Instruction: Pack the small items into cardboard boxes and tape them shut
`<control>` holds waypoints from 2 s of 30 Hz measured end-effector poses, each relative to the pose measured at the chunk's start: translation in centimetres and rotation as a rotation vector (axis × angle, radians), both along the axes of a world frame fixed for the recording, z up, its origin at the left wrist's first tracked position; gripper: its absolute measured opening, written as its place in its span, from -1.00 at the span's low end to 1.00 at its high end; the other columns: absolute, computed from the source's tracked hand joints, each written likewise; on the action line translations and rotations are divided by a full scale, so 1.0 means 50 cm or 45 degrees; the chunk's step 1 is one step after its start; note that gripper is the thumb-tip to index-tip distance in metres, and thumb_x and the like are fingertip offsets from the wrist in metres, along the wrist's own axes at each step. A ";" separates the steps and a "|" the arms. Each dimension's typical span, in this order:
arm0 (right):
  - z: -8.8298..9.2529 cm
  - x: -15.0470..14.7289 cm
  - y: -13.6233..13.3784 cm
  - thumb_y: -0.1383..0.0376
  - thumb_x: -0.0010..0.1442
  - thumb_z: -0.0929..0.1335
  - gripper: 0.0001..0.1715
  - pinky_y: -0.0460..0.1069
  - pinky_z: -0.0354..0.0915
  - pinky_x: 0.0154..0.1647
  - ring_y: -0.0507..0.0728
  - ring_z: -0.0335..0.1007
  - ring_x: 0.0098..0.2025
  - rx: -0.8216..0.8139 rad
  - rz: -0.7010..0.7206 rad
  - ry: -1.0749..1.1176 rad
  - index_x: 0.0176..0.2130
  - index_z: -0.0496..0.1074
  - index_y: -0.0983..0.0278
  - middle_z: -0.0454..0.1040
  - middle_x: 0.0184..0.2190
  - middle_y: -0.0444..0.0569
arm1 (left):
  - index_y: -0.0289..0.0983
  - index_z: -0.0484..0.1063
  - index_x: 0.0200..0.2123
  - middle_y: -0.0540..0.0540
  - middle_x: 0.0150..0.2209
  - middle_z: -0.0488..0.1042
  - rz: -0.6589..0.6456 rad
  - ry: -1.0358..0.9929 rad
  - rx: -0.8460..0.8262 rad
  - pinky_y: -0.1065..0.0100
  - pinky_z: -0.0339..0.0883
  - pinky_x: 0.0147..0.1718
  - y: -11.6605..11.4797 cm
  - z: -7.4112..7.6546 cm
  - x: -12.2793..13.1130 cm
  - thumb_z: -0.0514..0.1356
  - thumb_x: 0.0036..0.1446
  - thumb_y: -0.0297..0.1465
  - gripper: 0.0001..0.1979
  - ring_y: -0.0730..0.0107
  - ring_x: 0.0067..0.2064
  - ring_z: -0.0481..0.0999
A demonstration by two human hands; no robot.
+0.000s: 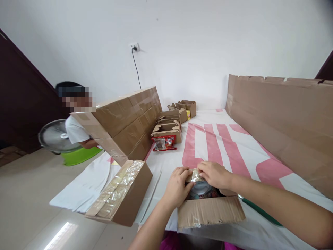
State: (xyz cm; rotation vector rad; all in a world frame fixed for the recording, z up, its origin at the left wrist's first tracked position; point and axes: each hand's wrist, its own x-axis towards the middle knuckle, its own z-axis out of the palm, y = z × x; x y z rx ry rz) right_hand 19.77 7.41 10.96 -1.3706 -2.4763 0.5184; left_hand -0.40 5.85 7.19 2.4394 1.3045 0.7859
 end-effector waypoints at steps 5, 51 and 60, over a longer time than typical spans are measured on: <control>-0.008 0.003 0.007 0.46 0.19 0.29 -0.87 0.00 0.20 -0.11 0.13 0.32 -0.17 0.177 0.155 -0.035 -0.34 0.38 0.26 0.47 -0.30 -0.04 | -0.20 0.45 -0.08 -0.18 0.02 0.47 0.011 0.010 0.003 0.02 0.30 0.07 0.000 0.001 0.001 0.33 0.03 -0.47 -0.66 0.12 0.04 0.43; -0.019 -0.058 -0.050 0.42 0.26 0.18 -0.74 0.09 0.19 -0.08 0.28 0.37 -0.10 0.178 -0.251 -0.302 -0.21 0.43 0.40 0.48 -0.22 0.19 | -0.20 0.44 -0.18 -0.11 -0.04 0.49 0.007 0.043 -0.027 0.08 0.31 0.00 -0.002 0.007 0.004 0.38 -0.02 -0.45 -0.70 0.14 -0.01 0.43; -0.015 -0.029 -0.039 0.38 0.25 0.20 -0.79 0.05 0.18 -0.16 0.25 0.41 -0.14 0.120 -0.339 -0.284 -0.24 0.41 0.36 0.49 -0.25 0.15 | -0.19 0.42 -0.19 -0.09 -0.07 0.48 -0.008 0.056 -0.007 0.06 0.29 0.02 -0.004 0.004 0.005 0.38 -0.01 -0.43 -0.70 0.15 -0.03 0.44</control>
